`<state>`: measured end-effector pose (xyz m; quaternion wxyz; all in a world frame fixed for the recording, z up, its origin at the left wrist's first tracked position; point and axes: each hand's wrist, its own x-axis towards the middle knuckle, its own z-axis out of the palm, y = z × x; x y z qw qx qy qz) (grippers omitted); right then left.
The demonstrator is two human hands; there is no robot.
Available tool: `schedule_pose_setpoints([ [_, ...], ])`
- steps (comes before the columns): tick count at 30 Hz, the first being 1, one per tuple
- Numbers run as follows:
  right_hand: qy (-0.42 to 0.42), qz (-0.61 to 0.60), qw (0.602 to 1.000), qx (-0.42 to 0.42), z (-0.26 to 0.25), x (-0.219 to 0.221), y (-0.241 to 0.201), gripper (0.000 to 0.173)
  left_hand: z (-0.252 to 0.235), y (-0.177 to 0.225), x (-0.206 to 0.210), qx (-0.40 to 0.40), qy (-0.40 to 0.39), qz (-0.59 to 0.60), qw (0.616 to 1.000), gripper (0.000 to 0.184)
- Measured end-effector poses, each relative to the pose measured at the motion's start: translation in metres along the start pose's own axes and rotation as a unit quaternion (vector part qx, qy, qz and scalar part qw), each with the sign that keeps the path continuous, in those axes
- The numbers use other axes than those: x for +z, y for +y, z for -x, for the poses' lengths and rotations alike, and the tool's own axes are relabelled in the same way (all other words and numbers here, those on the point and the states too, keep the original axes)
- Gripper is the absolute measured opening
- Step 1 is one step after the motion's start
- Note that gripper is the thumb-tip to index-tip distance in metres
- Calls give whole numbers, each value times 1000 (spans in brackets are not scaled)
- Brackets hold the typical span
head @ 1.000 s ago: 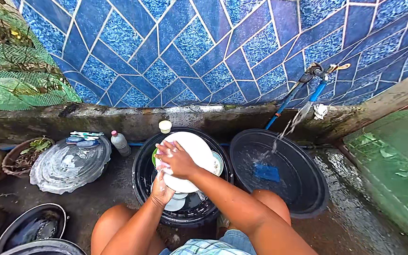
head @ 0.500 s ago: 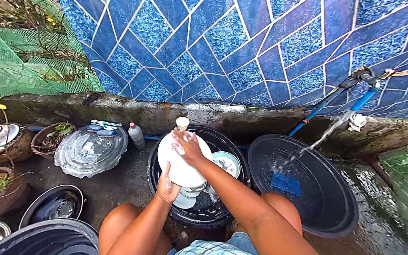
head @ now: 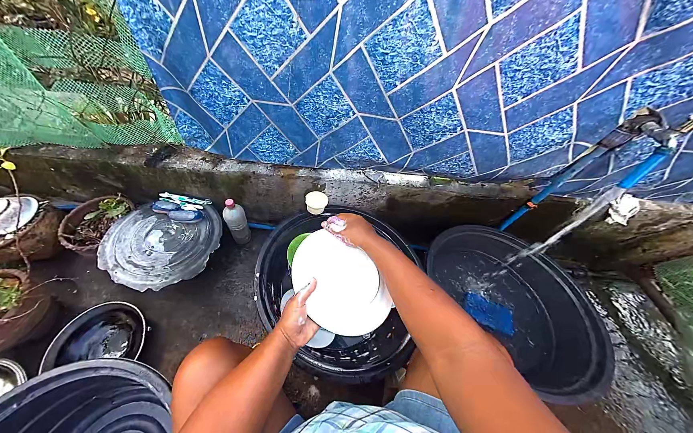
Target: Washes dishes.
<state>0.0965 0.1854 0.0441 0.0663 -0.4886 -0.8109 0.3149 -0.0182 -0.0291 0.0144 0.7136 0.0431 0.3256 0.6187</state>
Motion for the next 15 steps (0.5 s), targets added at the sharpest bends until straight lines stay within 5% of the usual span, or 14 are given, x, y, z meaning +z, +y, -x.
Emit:
schedule_pose_setpoints([
  [8,-6,57,963,-263,46,44,-63,42,-8,-9,21,55,14,79,995,28],
  [12,164,63,976,-126,38,15,-39,43,-11,-7,27,68,1,83,994,33],
  [15,164,62,983,-60,44,15,-28,53,-11,-7,32,77,5,91,993,33],
])
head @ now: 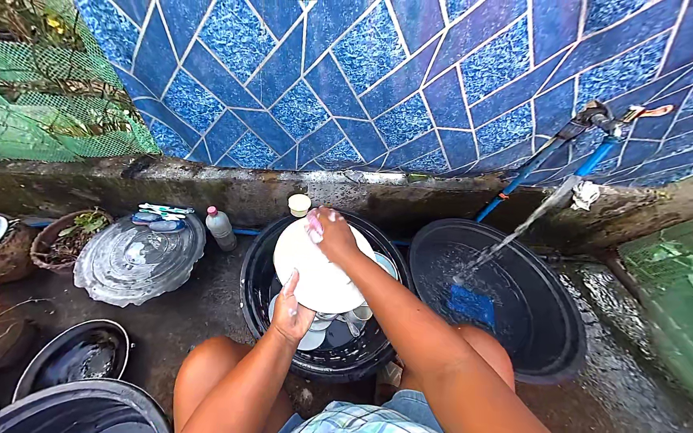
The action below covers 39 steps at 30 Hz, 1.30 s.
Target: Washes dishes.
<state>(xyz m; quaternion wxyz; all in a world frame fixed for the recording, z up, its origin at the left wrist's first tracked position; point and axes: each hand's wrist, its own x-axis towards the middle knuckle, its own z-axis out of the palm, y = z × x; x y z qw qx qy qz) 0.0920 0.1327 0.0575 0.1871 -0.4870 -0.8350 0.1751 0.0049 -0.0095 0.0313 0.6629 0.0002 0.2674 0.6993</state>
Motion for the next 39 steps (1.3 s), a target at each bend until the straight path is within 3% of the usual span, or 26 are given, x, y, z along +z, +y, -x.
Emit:
schedule_pose_setpoints([
  [4,-115,-38,988,-96,61,8,-20,56,-9,-1,-3,21,-18,37,999,32],
  [6,-51,-41,991,-116,84,11,-7,55,-9,4,-4,26,-27,29,999,36],
  [9,56,-43,997,-36,83,7,19,55,-4,5,0,31,-27,2,999,37],
  [12,48,-45,998,18,63,3,9,66,1,-2,-2,23,-57,-13,998,36],
  [17,102,-66,973,-196,91,27,-39,46,4,4,-8,53,-69,-20,996,49],
  [19,174,-34,942,-285,106,39,-31,47,5,12,-13,70,-105,-17,992,54],
  [21,230,2,922,-311,119,45,-10,45,6,22,-15,71,-118,-4,990,49],
  [23,288,5,920,-267,124,48,14,43,10,31,-15,71,-114,6,991,46],
  [26,321,-132,933,-90,108,37,32,50,15,34,-17,65,-98,-15,993,42],
  [28,252,-240,934,79,85,10,28,51,18,30,-19,49,-87,-50,994,38],
  [30,154,-289,927,183,57,-19,28,49,20,25,-18,33,-54,-112,992,27],
  [34,119,-251,937,211,30,-15,47,39,14,25,-14,22,17,-231,972,22],
  [39,50,-164,959,226,19,-21,45,46,13,24,-12,-23,14,-190,981,24],
])
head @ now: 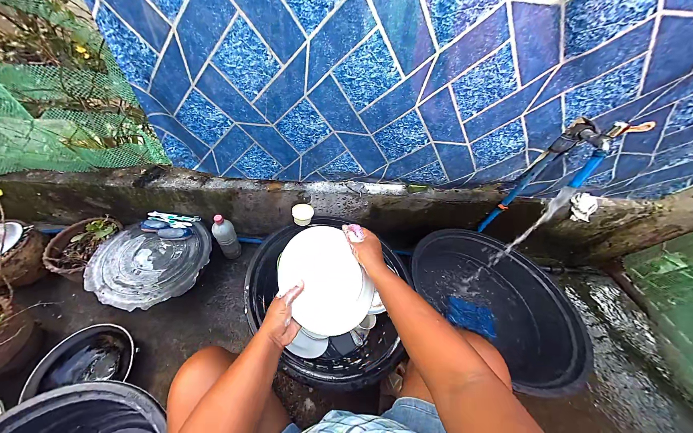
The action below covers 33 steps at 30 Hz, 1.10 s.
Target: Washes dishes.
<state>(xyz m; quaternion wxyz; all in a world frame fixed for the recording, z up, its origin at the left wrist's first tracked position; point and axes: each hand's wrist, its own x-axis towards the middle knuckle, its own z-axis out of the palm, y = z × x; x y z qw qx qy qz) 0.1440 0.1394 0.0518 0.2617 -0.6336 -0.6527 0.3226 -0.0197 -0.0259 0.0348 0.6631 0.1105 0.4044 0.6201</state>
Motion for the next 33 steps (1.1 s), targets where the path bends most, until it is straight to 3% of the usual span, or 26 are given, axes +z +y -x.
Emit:
schedule_pose_setpoints([
  [3,-40,74,996,-38,-9,1,-5,47,-1,-8,1,-14,-25,29,999,30],
  [6,-80,107,968,-210,15,20,-22,43,-3,-12,3,-18,-34,42,998,32],
  [9,-185,146,902,-362,44,37,-35,43,-5,-16,2,-25,-52,72,996,33],
  [10,-186,133,896,-380,43,36,-34,40,-5,-18,1,-26,-58,76,995,34],
  [12,-130,119,920,-349,33,28,-30,36,-4,-18,0,-27,-59,67,996,35],
  [14,-69,120,947,-291,27,24,-29,39,-4,-17,0,-27,-53,61,996,34],
  [15,-62,103,945,-304,30,28,-26,41,-3,-17,-1,-29,-50,61,996,33],
  [19,-137,-7,868,-477,47,44,-14,34,-5,-19,-5,-29,-59,67,996,32],
  [23,-35,-5,900,-433,30,33,-15,29,-2,-16,0,-26,-49,64,996,30],
  [26,-132,-25,862,-489,44,40,-15,23,-3,-16,-2,-10,-42,87,995,27],
  [28,-152,-15,840,-521,49,42,-20,24,-5,-15,-3,-5,-44,100,994,26],
  [30,-97,15,878,-468,38,34,-21,25,-5,-13,-3,-12,-46,98,994,29],
  [33,18,39,951,-308,26,28,-25,30,-5,-11,-1,-4,-40,94,995,30],
])
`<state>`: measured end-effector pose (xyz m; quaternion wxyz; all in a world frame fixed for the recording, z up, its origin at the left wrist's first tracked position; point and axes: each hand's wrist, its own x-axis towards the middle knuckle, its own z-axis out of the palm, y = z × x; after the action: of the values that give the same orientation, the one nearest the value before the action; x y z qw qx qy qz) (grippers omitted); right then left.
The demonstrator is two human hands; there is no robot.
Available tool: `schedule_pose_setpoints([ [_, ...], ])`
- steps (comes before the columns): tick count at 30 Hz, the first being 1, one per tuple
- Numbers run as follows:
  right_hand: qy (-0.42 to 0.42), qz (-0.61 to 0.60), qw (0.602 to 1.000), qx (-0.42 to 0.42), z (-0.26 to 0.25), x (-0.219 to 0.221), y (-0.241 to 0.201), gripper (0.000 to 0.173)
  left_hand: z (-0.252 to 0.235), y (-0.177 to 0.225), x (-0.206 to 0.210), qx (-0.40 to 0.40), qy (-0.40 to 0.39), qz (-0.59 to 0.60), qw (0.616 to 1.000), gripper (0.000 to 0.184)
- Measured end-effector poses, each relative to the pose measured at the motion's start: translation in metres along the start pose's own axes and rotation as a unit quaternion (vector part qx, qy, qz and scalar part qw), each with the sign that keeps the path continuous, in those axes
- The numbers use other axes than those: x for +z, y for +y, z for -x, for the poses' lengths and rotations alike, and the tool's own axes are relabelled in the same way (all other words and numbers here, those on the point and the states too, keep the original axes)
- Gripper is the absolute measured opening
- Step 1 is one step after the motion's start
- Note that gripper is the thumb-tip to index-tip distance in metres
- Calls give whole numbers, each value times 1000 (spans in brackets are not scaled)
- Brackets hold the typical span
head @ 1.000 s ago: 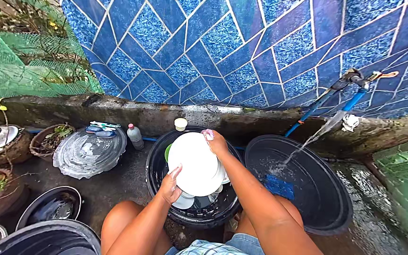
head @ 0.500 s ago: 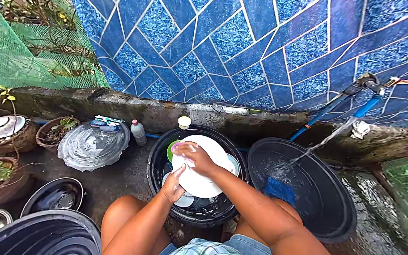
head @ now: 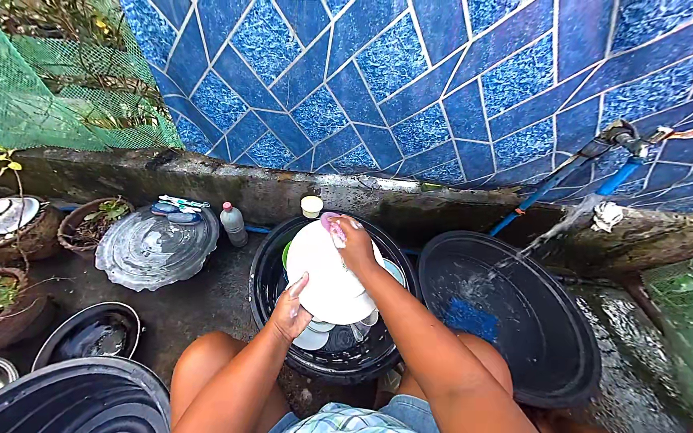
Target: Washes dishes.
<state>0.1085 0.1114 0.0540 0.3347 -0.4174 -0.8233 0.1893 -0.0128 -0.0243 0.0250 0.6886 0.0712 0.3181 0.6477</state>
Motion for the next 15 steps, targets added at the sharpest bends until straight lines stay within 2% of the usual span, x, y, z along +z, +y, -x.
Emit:
schedule_pose_setpoints([
  [1,15,-6,1000,24,3,4,-2,36,0,0,-1,3,-3,2,1000,31],
  [3,-21,-38,999,-12,22,17,-9,46,-1,0,-2,9,-11,10,1000,33],
  [5,-74,-19,995,-67,36,21,-15,43,-1,1,-3,14,-18,17,1000,35],
  [6,-65,-3,995,-73,37,18,-13,42,-1,1,-3,15,-16,17,1000,36],
  [8,-20,0,1000,-19,31,0,1,43,1,1,-1,14,-6,8,1000,36],
  [10,52,-99,989,97,22,-19,26,40,0,2,0,18,-3,7,1000,37],
  [11,74,-195,962,174,19,-27,37,39,0,3,-1,23,-6,7,1000,38],
  [12,84,-312,915,240,21,-33,48,39,-2,3,-2,32,-10,6,999,38],
  [14,36,-485,819,305,35,-41,60,41,-9,2,-6,67,3,-8,998,37],
  [15,11,-522,791,318,43,-44,55,35,-15,0,-7,98,33,-28,994,36],
])
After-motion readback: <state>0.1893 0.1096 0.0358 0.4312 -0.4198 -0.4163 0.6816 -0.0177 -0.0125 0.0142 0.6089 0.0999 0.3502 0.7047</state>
